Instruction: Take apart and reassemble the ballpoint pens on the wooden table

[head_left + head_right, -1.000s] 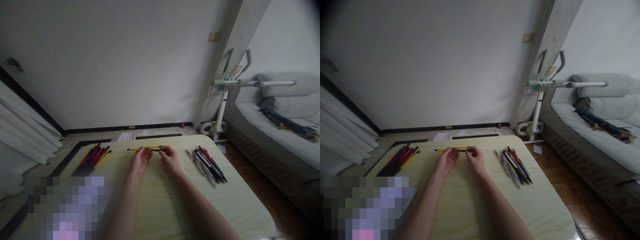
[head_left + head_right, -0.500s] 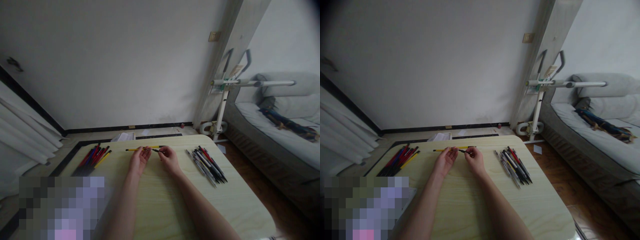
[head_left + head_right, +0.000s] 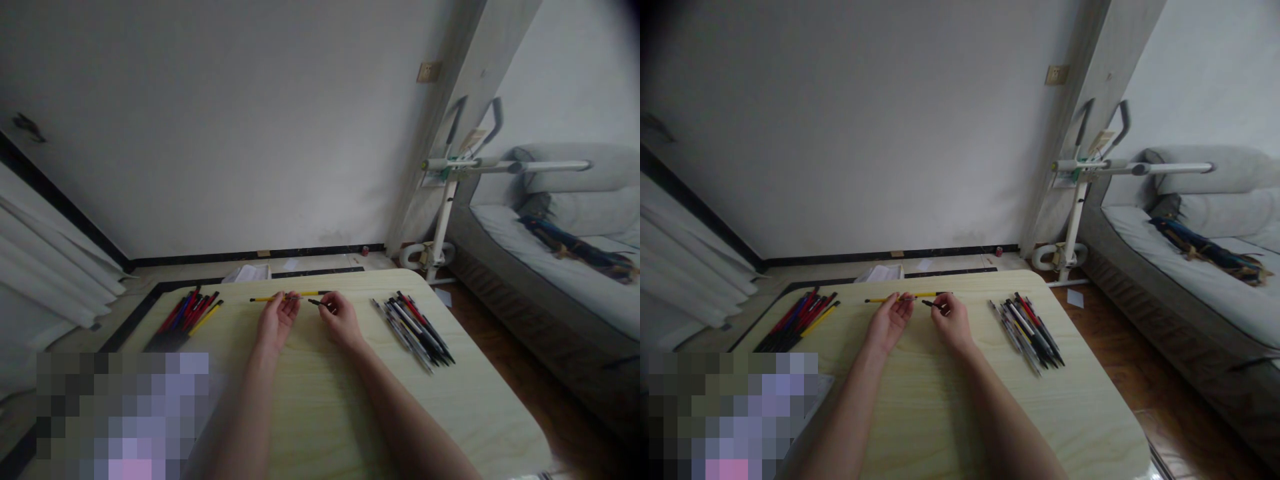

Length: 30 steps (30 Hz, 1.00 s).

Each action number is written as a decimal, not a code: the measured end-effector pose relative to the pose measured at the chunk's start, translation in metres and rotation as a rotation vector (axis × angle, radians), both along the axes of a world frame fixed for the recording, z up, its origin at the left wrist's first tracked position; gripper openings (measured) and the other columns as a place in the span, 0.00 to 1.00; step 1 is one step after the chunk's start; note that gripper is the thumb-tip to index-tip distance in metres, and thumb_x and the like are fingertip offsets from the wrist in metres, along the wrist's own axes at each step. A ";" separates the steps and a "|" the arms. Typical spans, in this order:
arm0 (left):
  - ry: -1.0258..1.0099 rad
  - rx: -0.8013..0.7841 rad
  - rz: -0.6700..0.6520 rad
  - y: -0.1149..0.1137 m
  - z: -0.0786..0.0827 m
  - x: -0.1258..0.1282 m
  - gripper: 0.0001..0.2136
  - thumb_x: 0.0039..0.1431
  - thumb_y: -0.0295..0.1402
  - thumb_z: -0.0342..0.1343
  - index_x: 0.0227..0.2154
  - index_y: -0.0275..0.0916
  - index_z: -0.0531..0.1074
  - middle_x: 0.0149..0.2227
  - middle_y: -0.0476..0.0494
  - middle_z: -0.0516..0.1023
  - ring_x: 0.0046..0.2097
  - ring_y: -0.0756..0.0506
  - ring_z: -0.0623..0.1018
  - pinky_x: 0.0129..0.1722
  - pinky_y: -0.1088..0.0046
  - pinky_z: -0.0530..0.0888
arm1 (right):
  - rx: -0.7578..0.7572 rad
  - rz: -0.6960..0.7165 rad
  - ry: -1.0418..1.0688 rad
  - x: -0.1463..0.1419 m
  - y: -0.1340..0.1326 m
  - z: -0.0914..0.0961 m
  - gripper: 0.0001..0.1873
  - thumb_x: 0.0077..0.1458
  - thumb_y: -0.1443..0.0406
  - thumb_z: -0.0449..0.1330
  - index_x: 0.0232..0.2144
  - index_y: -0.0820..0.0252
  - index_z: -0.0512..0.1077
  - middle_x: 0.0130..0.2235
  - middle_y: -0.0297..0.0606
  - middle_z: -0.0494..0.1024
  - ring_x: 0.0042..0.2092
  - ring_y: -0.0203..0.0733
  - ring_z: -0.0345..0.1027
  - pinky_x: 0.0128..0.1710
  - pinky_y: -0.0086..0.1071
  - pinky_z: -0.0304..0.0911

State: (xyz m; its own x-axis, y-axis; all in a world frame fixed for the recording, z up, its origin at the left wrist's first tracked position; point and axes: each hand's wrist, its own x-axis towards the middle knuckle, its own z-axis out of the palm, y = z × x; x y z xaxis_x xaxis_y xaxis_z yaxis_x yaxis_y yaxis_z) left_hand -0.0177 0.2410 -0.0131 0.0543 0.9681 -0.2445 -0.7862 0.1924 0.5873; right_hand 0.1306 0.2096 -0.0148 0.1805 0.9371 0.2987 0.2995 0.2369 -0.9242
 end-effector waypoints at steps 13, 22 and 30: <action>0.008 -0.010 -0.007 -0.001 0.001 0.000 0.03 0.51 0.24 0.51 0.30 0.32 0.68 0.30 0.40 0.75 0.34 0.47 0.76 0.32 0.73 0.74 | 0.063 0.074 -0.435 0.002 -0.008 0.002 0.12 0.43 0.70 0.54 0.33 0.57 0.70 0.32 0.37 0.72 0.34 0.38 0.63 0.34 0.30 0.58; 0.024 0.028 -0.012 -0.001 0.000 0.001 0.03 0.52 0.25 0.51 0.30 0.32 0.68 0.30 0.41 0.75 0.34 0.48 0.76 0.32 0.73 0.74 | 0.116 0.073 -0.552 0.002 -0.010 0.005 0.10 0.44 0.71 0.55 0.32 0.56 0.71 0.31 0.37 0.71 0.37 0.40 0.62 0.37 0.31 0.58; 0.030 0.047 -0.023 -0.002 0.000 0.001 0.03 0.51 0.25 0.52 0.30 0.33 0.68 0.30 0.42 0.75 0.34 0.48 0.76 0.33 0.73 0.74 | 0.131 0.065 -0.591 0.002 -0.009 0.001 0.08 0.46 0.70 0.55 0.30 0.57 0.70 0.30 0.38 0.70 0.36 0.40 0.62 0.36 0.31 0.58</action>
State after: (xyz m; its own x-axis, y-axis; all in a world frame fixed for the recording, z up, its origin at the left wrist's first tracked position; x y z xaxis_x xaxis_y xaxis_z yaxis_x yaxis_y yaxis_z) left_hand -0.0163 0.2394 -0.0133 0.0695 0.9771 -0.2009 -0.7636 0.1818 0.6196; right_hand 0.1329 0.2009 -0.0137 -0.1070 0.8893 0.4446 0.7339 0.3723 -0.5682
